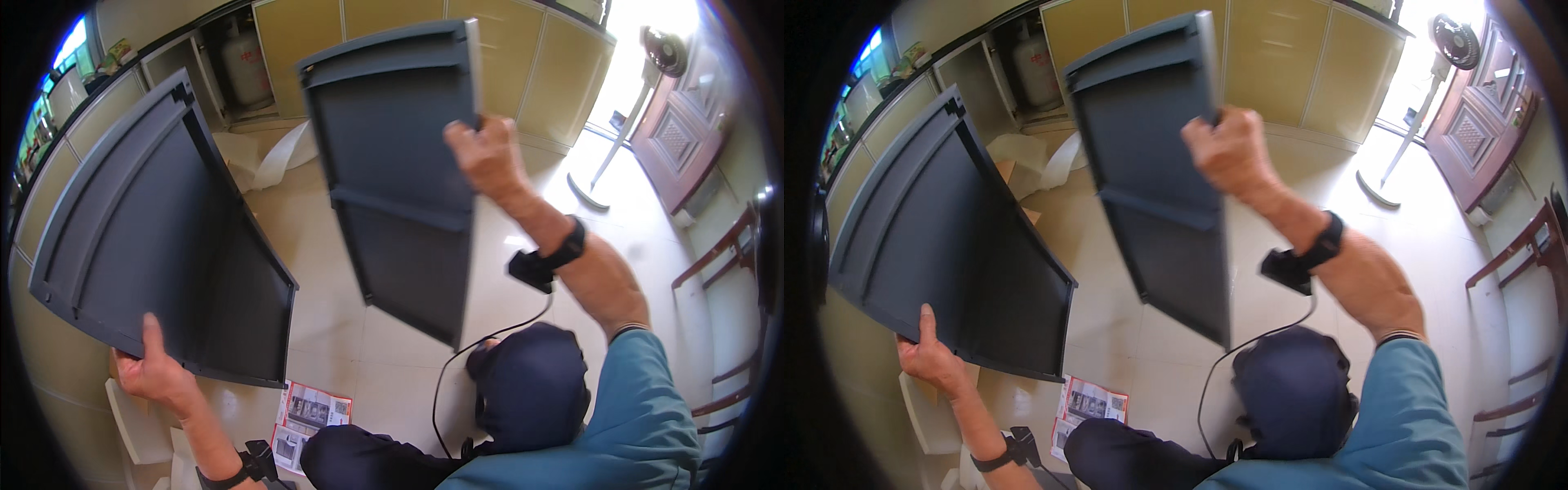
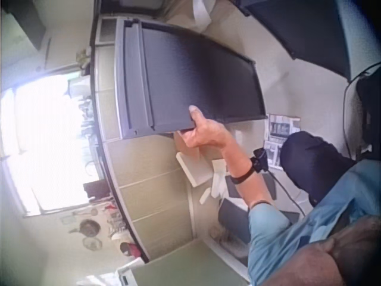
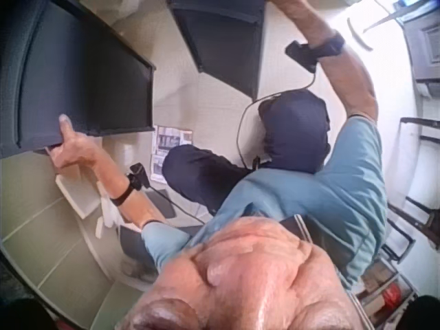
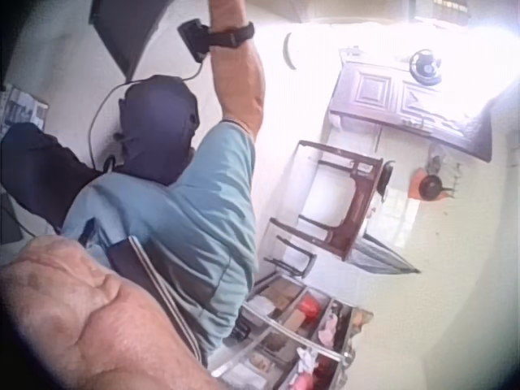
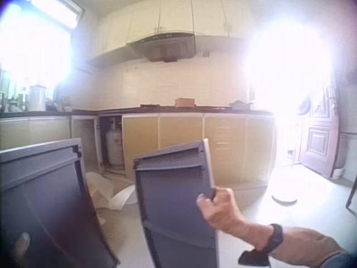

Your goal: The person unboxes and positions various panels to assemble a piece of furniture by hand, referring to an instruction manual while sitting on the floor.

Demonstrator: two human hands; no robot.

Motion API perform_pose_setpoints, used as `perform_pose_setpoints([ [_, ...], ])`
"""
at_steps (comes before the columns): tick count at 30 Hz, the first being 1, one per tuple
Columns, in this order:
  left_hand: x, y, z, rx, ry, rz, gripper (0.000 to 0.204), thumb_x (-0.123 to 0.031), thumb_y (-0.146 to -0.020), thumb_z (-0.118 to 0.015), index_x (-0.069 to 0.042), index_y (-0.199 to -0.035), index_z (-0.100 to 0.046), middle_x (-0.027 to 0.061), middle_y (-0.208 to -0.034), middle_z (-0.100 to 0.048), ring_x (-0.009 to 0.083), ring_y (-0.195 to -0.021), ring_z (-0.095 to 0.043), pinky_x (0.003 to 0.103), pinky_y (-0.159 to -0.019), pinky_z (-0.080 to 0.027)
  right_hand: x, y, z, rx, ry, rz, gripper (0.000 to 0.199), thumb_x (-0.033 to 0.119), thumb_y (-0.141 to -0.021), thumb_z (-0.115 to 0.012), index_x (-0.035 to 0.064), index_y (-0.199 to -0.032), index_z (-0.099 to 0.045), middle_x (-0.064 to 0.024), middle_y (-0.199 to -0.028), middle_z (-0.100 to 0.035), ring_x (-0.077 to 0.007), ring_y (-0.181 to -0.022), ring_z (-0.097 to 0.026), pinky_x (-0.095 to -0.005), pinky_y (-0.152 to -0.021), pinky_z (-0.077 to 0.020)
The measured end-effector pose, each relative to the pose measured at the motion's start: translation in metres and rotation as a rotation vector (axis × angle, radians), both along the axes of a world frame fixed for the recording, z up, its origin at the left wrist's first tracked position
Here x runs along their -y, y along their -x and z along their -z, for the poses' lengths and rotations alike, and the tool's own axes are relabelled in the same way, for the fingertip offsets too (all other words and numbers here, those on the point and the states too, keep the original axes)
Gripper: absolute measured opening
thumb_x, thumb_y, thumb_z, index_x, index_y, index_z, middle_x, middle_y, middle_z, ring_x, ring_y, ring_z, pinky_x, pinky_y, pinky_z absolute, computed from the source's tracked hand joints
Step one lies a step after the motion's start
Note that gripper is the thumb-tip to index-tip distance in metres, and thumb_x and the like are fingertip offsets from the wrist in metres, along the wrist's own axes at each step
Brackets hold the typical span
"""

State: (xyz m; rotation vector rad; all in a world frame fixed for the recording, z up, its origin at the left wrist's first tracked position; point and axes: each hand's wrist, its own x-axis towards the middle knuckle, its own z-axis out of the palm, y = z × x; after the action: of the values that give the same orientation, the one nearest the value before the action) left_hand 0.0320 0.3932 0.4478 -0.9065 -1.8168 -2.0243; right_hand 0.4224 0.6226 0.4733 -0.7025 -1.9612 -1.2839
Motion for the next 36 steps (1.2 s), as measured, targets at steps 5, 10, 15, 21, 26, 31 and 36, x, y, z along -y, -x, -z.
perform_pose_setpoints([
  [5, -0.003, 0.022, 0.027, 0.140, -0.130, 0.029, 0.030, -0.008, -0.079, -0.076, 0.012, -0.098, -0.066, 0.0152, -0.096, -0.068, 0.0203, -0.079, -0.063, 0.031, -0.074, -0.055, 0.044, -0.066, -0.042, -0.560, 0.469, -0.063, 0.025, 0.016, -0.082, -0.059, -0.0020, -0.066, -0.056, -0.0058, -0.051, -0.048, -0.0223, -0.049, -0.049, -0.0370, -0.049, -0.0384],
  [10, 0.010, 0.032, 0.061, 0.107, -0.196, 0.085, 0.029, -0.004, -0.078, -0.075, 0.014, -0.098, -0.064, 0.0148, -0.098, -0.067, 0.0207, -0.080, -0.063, 0.030, -0.074, -0.056, 0.062, -0.133, -0.022, -0.902, 0.416, 0.127, 0.041, 0.029, -0.083, -0.054, -0.0078, -0.068, -0.060, -0.0119, -0.054, -0.056, -0.0221, -0.052, -0.054, -0.0365, -0.056, -0.0440],
  [15, -0.014, -0.054, 0.046, 0.070, -0.215, 0.125, 0.029, -0.003, -0.078, -0.074, 0.015, -0.098, -0.063, 0.0160, -0.101, -0.066, 0.0204, -0.083, -0.063, 0.030, -0.076, -0.055, 0.037, -0.272, -0.001, -0.961, 0.345, 0.274, 0.040, 0.029, -0.083, -0.055, -0.0095, -0.071, -0.061, -0.0235, -0.062, -0.059, -0.0342, -0.062, -0.060, -0.0406, -0.066, -0.0467],
  [21, -0.089, -0.197, -0.009, -0.001, -0.259, 0.118, 0.026, 0.003, -0.077, -0.073, 0.014, -0.099, -0.064, 0.0177, -0.102, -0.066, 0.0211, -0.085, -0.064, 0.031, -0.078, -0.057, -0.077, -0.436, 0.042, -0.973, 0.282, 0.351, 0.047, 0.034, -0.084, -0.058, -0.0116, -0.073, -0.062, -0.0279, -0.066, -0.061, -0.0402, -0.066, -0.065, -0.0434, -0.064, -0.0488],
  [26, -0.187, -0.326, 0.013, -0.038, -0.302, 0.196, 0.024, 0.008, -0.076, -0.072, 0.014, -0.099, -0.065, 0.0172, -0.099, -0.066, 0.0217, -0.083, -0.065, 0.032, -0.078, -0.058, -0.196, -0.569, 0.099, -0.966, 0.312, 0.322, 0.049, 0.038, -0.086, -0.058, -0.0089, -0.073, -0.064, -0.0239, -0.065, -0.063, -0.0372, -0.064, -0.065, -0.0426, -0.064, -0.0490],
  [31, -0.310, -0.460, 0.041, -0.138, -0.242, 0.235, 0.025, 0.005, -0.078, -0.073, 0.017, -0.098, -0.065, 0.0175, -0.100, -0.066, 0.0223, -0.082, -0.064, 0.032, -0.075, -0.058, -0.311, -0.689, 0.146, -0.993, 0.314, 0.273, 0.049, 0.041, -0.087, -0.058, -0.0056, -0.075, -0.067, -0.0187, -0.065, -0.064, -0.0346, -0.066, -0.066, -0.0414, -0.066, -0.0493],
  [36, -0.415, -0.612, 0.048, -0.169, -0.180, 0.302, 0.018, 0.009, -0.075, -0.074, 0.014, -0.091, -0.067, 0.0161, -0.091, -0.068, 0.0198, -0.075, -0.065, 0.031, -0.072, -0.060, -0.394, -0.810, 0.207, -1.039, 0.471, 0.309, 0.049, 0.045, -0.090, -0.056, 0.0005, -0.078, -0.071, -0.0113, -0.069, -0.069, -0.0284, -0.066, -0.067, -0.0361, -0.065, -0.0501],
])
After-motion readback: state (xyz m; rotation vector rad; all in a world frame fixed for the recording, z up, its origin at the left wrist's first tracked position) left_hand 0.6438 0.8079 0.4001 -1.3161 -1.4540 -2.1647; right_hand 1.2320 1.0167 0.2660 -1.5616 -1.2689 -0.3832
